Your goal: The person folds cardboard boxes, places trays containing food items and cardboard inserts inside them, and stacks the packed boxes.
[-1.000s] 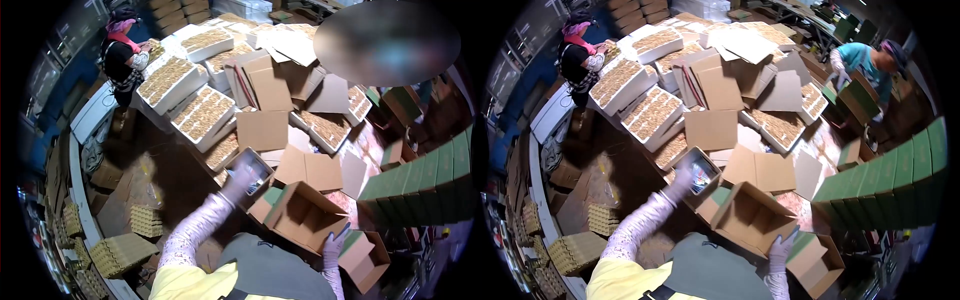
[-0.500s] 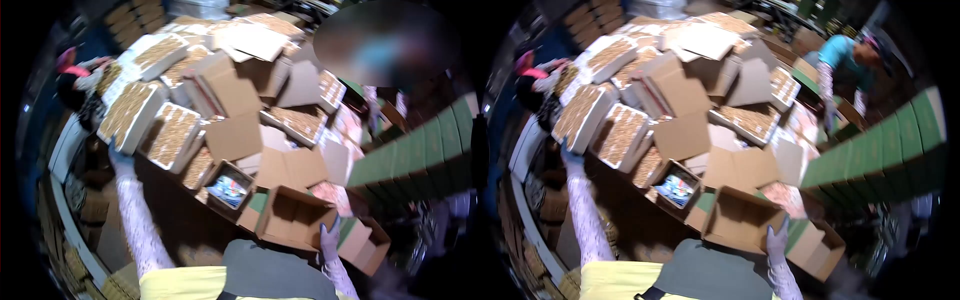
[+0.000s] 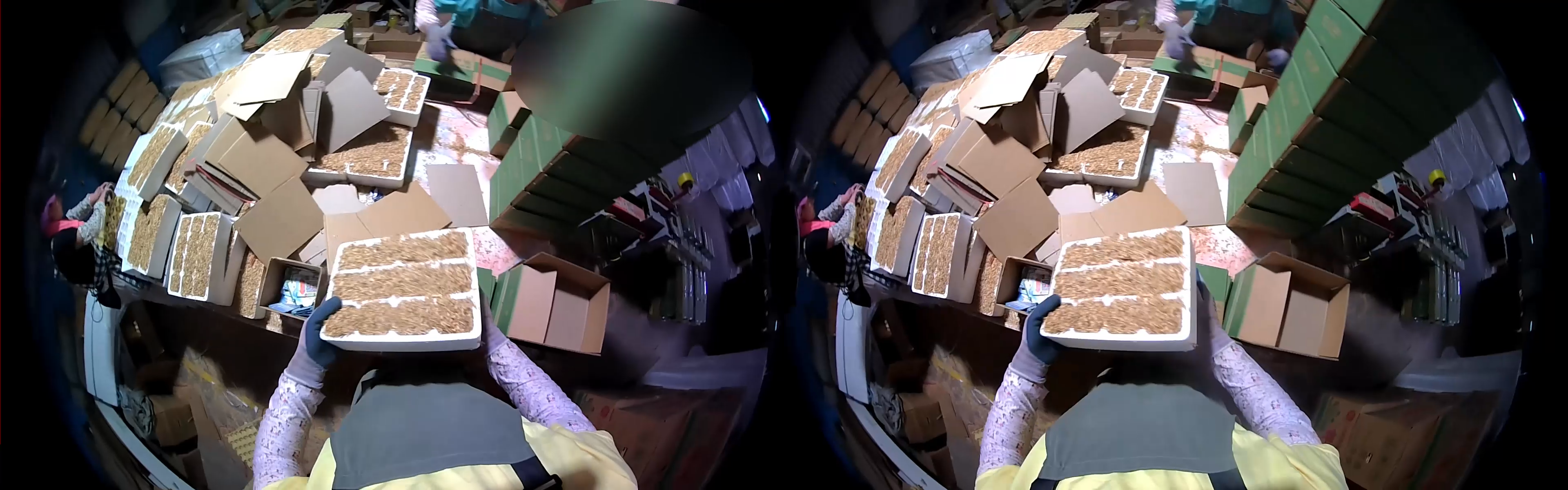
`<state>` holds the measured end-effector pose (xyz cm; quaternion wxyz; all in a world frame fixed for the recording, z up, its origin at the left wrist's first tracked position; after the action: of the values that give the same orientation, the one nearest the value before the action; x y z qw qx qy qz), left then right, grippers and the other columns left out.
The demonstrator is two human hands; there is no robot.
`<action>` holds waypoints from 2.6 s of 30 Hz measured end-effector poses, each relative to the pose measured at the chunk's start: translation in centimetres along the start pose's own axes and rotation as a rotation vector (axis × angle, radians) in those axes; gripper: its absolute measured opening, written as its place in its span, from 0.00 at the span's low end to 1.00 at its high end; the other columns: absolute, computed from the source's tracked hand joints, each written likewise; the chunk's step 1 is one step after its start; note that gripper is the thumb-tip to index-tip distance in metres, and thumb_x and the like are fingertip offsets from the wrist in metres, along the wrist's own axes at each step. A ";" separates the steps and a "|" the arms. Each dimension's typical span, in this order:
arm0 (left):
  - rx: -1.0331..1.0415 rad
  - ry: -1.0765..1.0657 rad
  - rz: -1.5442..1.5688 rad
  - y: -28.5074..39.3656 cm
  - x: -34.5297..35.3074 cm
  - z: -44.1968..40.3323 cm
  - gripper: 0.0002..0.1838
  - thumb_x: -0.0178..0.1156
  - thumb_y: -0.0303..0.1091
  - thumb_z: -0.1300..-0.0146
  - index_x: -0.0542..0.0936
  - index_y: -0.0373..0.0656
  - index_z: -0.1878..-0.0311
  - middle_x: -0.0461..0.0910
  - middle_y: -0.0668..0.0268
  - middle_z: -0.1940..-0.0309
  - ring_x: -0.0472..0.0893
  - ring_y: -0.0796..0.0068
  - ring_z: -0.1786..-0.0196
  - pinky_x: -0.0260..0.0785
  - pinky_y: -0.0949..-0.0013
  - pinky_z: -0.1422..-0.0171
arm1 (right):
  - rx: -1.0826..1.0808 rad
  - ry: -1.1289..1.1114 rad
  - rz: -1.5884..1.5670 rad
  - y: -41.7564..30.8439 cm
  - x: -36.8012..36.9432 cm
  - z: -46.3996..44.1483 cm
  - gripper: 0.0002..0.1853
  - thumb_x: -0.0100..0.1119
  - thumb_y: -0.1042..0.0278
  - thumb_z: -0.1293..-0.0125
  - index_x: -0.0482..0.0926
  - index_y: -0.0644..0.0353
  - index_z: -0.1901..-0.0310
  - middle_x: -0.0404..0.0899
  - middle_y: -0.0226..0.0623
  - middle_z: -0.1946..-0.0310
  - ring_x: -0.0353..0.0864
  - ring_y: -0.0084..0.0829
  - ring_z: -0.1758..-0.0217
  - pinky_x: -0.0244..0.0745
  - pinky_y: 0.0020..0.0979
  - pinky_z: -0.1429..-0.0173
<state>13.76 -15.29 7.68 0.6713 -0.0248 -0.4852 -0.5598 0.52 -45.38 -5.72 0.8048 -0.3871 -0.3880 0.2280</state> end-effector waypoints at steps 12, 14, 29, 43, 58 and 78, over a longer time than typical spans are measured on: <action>0.178 0.347 -1.937 -1.6 -1.0 -2.2 0.30 0.63 0.45 0.34 0.70 0.34 0.37 0.85 0.50 0.58 0.85 0.52 0.54 0.76 0.58 0.48 | 0.016 0.215 0.216 -4.9 -0.6 0.7 0.22 0.47 0.65 0.23 0.71 0.62 0.32 0.75 0.36 0.38 0.73 0.26 0.38 0.68 0.29 0.33; 0.242 0.408 -2.145 -1.2 1.9 -1.5 0.18 0.60 0.48 0.34 0.78 0.40 0.57 0.86 0.56 0.68 0.86 0.55 0.63 0.78 0.54 0.58 | -0.136 0.132 0.479 -8.6 0.3 -2.7 0.18 0.47 0.67 0.24 0.77 0.63 0.38 0.78 0.35 0.42 0.74 0.25 0.37 0.72 0.32 0.36; 0.452 0.610 -1.393 10.2 -8.6 -4.2 0.22 0.70 0.54 0.44 0.83 0.44 0.57 0.84 0.57 0.67 0.85 0.58 0.62 0.76 0.60 0.57 | -0.351 -0.608 2.450 -5.5 12.2 -18.8 0.16 0.58 0.57 0.39 0.87 0.38 0.50 0.57 0.36 0.23 0.52 0.44 0.20 0.45 0.49 0.19; 0.051 0.780 -1.821 12.9 -19.4 -8.2 0.18 0.58 0.43 0.37 0.76 0.47 0.48 0.85 0.50 0.56 0.84 0.48 0.52 0.75 0.49 0.46 | -1.177 -0.251 1.840 -17.8 14.3 -9.2 0.11 0.64 0.70 0.42 0.76 0.57 0.57 0.78 0.39 0.65 0.80 0.44 0.60 0.78 0.40 0.51; 0.425 0.022 -0.638 -0.5 -9.6 -6.3 0.23 0.58 0.34 0.31 0.73 0.39 0.34 0.75 0.60 0.36 0.74 0.66 0.35 0.67 0.63 0.30 | -0.528 -0.572 1.816 -5.8 18.9 7.6 0.21 0.57 0.53 0.35 0.77 0.47 0.42 0.70 0.47 0.39 0.69 0.49 0.34 0.65 0.50 0.31; 0.157 0.096 -0.421 -5.7 -7.8 -8.7 0.38 0.68 0.32 0.39 0.65 0.45 0.26 0.78 0.59 0.44 0.79 0.67 0.42 0.72 0.65 0.38 | 0.020 0.143 1.324 -4.0 2.3 -0.8 0.43 0.62 0.34 0.38 0.71 0.67 0.36 0.75 0.58 0.40 0.74 0.53 0.35 0.68 0.42 0.31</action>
<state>15.50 -16.73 -5.16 0.5619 0.1558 -0.4892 -0.6486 2.78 -46.61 -1.86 0.5219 -0.5503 -0.0119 0.6516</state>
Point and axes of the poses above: each hand's wrist, its own z-axis away from the middle knuckle, its own x-axis out of the palm, y = z × x, the point moved 10 cm from there along -z, towards the middle knuckle
